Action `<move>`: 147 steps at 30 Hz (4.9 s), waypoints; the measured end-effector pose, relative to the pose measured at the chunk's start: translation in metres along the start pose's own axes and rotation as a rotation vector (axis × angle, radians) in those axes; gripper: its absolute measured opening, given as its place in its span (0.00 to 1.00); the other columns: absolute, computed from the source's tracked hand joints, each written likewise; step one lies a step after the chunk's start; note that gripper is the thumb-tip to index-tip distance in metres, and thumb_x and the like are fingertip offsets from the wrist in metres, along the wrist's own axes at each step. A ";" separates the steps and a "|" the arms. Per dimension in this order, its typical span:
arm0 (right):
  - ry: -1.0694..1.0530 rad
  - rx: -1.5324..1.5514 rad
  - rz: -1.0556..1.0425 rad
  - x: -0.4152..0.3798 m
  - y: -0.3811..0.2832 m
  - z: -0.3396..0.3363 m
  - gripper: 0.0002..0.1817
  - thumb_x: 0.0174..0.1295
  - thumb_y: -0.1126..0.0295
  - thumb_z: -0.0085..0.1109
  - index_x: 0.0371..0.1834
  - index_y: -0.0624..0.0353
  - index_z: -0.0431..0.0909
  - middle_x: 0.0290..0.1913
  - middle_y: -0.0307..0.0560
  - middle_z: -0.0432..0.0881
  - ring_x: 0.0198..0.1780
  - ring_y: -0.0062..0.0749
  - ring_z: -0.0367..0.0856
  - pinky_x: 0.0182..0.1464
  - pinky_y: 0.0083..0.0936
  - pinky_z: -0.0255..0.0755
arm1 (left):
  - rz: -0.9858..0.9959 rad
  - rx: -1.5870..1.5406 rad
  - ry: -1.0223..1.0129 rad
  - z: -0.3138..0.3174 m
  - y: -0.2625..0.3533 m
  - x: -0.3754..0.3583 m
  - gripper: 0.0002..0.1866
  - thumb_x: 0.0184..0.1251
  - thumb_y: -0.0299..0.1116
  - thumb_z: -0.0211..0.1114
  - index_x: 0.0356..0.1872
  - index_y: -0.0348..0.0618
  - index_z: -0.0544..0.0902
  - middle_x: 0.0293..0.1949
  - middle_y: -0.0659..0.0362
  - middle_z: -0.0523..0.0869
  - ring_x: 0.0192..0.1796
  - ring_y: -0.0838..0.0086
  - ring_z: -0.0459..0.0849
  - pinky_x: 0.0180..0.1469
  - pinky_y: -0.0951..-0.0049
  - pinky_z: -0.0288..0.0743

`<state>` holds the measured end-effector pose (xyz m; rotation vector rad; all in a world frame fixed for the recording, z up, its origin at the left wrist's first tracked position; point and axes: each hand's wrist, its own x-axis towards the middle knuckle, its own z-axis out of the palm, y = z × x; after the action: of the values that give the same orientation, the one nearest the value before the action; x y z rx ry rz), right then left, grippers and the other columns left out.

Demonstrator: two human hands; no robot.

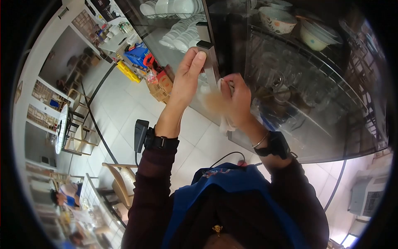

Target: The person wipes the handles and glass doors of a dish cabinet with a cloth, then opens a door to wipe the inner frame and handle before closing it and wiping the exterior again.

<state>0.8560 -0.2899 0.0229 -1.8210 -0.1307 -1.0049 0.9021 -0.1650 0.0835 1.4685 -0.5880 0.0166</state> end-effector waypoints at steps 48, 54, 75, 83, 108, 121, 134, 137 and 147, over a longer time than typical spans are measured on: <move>0.073 0.078 -0.210 0.027 -0.011 0.004 0.07 0.57 0.72 0.57 0.33 0.57 0.69 0.29 0.47 0.74 0.29 0.44 0.77 0.29 0.32 0.70 | 0.003 0.029 0.042 0.003 -0.004 0.005 0.22 0.69 0.48 0.49 0.53 0.41 0.71 0.48 0.60 0.76 0.50 0.77 0.73 0.56 0.71 0.64; -0.021 -0.064 -0.112 -0.007 0.021 0.003 0.06 0.57 0.71 0.57 0.33 0.57 0.69 0.28 0.46 0.74 0.29 0.44 0.77 0.28 0.32 0.71 | 0.021 0.039 0.019 0.003 -0.008 0.008 0.21 0.70 0.47 0.49 0.52 0.41 0.72 0.48 0.60 0.77 0.50 0.77 0.73 0.57 0.70 0.64; 0.027 0.008 -0.104 0.011 0.013 0.006 0.07 0.58 0.71 0.57 0.33 0.57 0.68 0.29 0.47 0.73 0.29 0.46 0.76 0.28 0.33 0.70 | -0.005 -0.005 0.078 0.005 -0.019 0.014 0.21 0.70 0.47 0.48 0.51 0.41 0.72 0.48 0.60 0.77 0.51 0.76 0.73 0.58 0.70 0.64; -0.013 -0.006 -0.066 -0.017 0.029 0.007 0.07 0.58 0.69 0.57 0.34 0.57 0.69 0.28 0.48 0.74 0.29 0.46 0.77 0.30 0.34 0.70 | 0.001 0.025 0.088 0.001 -0.011 0.009 0.20 0.71 0.46 0.46 0.51 0.41 0.72 0.49 0.59 0.76 0.52 0.75 0.73 0.59 0.68 0.63; 0.155 0.160 -0.291 0.067 -0.029 0.006 0.07 0.55 0.69 0.58 0.30 0.57 0.71 0.27 0.46 0.77 0.27 0.42 0.78 0.27 0.31 0.71 | 0.026 -0.075 0.110 0.014 -0.001 0.008 0.15 0.71 0.44 0.49 0.42 0.42 0.75 0.33 0.68 0.76 0.36 0.86 0.70 0.41 0.83 0.65; 0.041 -0.044 -0.134 0.037 -0.009 0.000 0.08 0.55 0.68 0.58 0.29 0.57 0.69 0.27 0.48 0.76 0.27 0.46 0.77 0.28 0.35 0.69 | 0.023 -0.061 0.070 0.008 -0.009 0.013 0.17 0.70 0.45 0.49 0.46 0.42 0.74 0.40 0.64 0.76 0.43 0.82 0.72 0.49 0.78 0.65; -0.064 -0.147 -0.011 0.010 -0.008 0.002 0.07 0.57 0.67 0.54 0.32 0.56 0.68 0.30 0.49 0.76 0.29 0.47 0.78 0.29 0.38 0.71 | 0.024 -0.016 0.071 0.003 -0.006 0.008 0.16 0.69 0.47 0.51 0.42 0.45 0.75 0.34 0.69 0.75 0.38 0.86 0.69 0.44 0.82 0.64; -0.261 -0.267 0.061 -0.035 0.033 -0.013 0.08 0.58 0.66 0.54 0.34 0.55 0.67 0.32 0.48 0.76 0.30 0.47 0.78 0.29 0.39 0.71 | 0.012 0.016 0.067 0.003 -0.007 0.008 0.16 0.68 0.47 0.52 0.44 0.45 0.75 0.36 0.68 0.77 0.40 0.85 0.70 0.46 0.81 0.64; -0.297 0.300 0.488 -0.065 0.024 -0.066 0.07 0.60 0.69 0.54 0.36 0.60 0.72 0.29 0.40 0.77 0.31 0.27 0.76 0.36 0.20 0.69 | -0.129 -0.005 0.182 0.005 -0.023 -0.056 0.16 0.68 0.41 0.53 0.49 0.40 0.74 0.44 0.60 0.77 0.48 0.77 0.74 0.53 0.73 0.69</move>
<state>0.7884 -0.3328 -0.0290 -1.6040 -0.0123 -0.3503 0.8606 -0.1536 0.0410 1.4793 -0.3447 0.0473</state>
